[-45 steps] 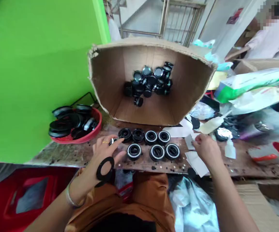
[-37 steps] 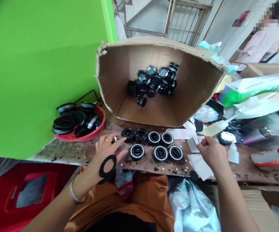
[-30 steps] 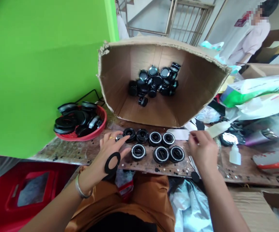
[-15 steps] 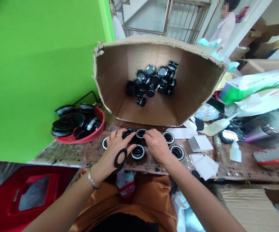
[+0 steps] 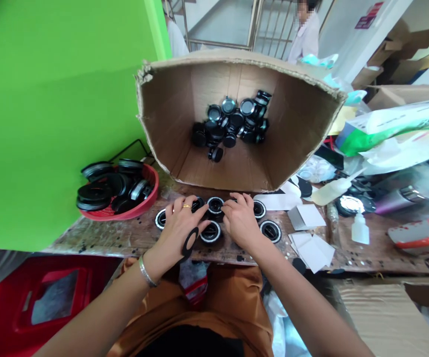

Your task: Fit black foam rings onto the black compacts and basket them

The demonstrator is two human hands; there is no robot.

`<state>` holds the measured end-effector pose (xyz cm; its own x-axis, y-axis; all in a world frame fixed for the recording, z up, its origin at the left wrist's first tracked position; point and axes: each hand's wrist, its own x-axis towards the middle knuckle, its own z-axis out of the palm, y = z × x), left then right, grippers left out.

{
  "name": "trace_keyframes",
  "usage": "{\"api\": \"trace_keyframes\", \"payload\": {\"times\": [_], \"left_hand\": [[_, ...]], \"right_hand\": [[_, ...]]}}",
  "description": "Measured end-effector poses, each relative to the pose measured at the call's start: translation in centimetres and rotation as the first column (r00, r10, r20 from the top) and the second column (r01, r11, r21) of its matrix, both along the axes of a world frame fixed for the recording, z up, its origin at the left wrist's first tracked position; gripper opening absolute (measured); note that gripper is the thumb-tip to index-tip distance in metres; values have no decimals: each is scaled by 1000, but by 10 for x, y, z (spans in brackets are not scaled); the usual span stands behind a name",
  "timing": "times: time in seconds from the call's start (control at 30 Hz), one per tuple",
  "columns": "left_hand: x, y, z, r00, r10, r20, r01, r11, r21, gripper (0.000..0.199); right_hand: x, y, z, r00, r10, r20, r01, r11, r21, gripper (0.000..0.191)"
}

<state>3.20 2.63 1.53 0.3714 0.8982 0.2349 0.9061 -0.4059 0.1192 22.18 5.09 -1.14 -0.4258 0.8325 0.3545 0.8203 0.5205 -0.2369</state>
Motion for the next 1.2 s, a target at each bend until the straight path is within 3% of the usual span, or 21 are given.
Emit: {"api": "trace_keyframes", "payload": {"times": [0.13,0.23,0.3,0.37,0.47,0.53,0.7,0.77,0.93,1.07,1.2], "left_hand": [[0,3,2,1000,-22,-3,22,1000,10,32],[-4,1,1,999,-21,34,20,1000,18,38],[-7,-3,-1,998,-5,64,3,1000,29,44],[-8,-5,-2,997,7,77,-11,999,42,47],[-7,-6,-3,997,33,64,-36,998,51,46],[-7,-5,-4,997,54,50,-57,996,66,46],[-20,-4,-3,993,112,30,-115,989,96,44],[-26,-5,-2,992,127,19,-128,988,84,45],[-34,-7,1,988,151,39,-154,984,84,46],[-42,-11,1,982,182,45,-186,979,88,45],[-54,-17,-2,976,201,86,-206,976,64,45]], "right_hand": [[17,-3,6,996,15,-83,-12,1000,27,23],[64,-12,7,965,-203,-166,224,967,120,19],[104,-21,5,876,-469,-108,481,863,154,28],[140,-31,1,736,-677,21,668,730,140,42],[175,-46,-5,626,-772,111,770,635,64,47],[186,-59,-6,640,-765,68,763,643,60,47],[198,-98,-4,774,-630,66,631,776,18,51],[200,-101,-5,779,-625,53,625,780,22,52],[192,-59,-9,760,-648,-51,650,753,103,40],[183,-20,-12,732,-665,150,668,743,32,19],[180,-8,-11,670,-685,287,724,688,-50,17]]}}
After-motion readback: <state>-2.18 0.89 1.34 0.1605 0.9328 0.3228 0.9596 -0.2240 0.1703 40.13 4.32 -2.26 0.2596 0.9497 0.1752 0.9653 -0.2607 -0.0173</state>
